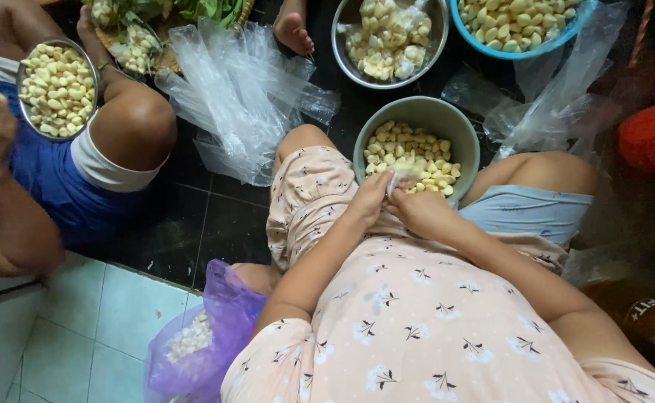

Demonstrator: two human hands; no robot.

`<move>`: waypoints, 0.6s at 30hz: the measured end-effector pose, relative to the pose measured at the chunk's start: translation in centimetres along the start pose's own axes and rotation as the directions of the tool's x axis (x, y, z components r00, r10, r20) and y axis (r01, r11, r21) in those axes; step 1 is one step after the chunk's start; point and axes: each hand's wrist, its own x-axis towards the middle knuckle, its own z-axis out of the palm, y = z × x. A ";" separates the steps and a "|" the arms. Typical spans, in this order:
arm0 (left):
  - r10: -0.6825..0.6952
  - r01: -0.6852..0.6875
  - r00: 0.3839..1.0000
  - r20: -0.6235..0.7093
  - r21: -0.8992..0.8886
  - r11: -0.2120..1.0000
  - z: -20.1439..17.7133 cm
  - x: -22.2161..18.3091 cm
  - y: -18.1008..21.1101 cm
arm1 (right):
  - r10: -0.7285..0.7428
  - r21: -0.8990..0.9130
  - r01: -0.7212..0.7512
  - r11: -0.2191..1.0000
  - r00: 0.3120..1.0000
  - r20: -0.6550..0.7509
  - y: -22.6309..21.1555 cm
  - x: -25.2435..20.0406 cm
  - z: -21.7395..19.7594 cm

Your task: The person sits on the floor and peels garlic cloves by hand, placing the peeled cloves into a bowl. The person also handles plastic bags and transfers cloves between containers.

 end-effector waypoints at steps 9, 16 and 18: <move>0.367 -0.404 0.914 0.171 0.335 0.851 0.7 -3.4 3.6 | -0.092 0.234 0.216 0.948 0.888 -0.450 5.4 -2.3 -2.4; 0.774 -0.336 0.378 0.507 0.855 -0.396 3.4 -7.9 6.8 | -0.318 -0.163 0.341 0.926 0.467 -0.825 3.4 -0.8 -6.8; 0.791 -0.329 0.337 0.510 0.851 -0.408 3.5 -8.6 7.7 | -0.361 -0.164 0.417 0.894 0.456 -0.814 3.8 0.0 -7.3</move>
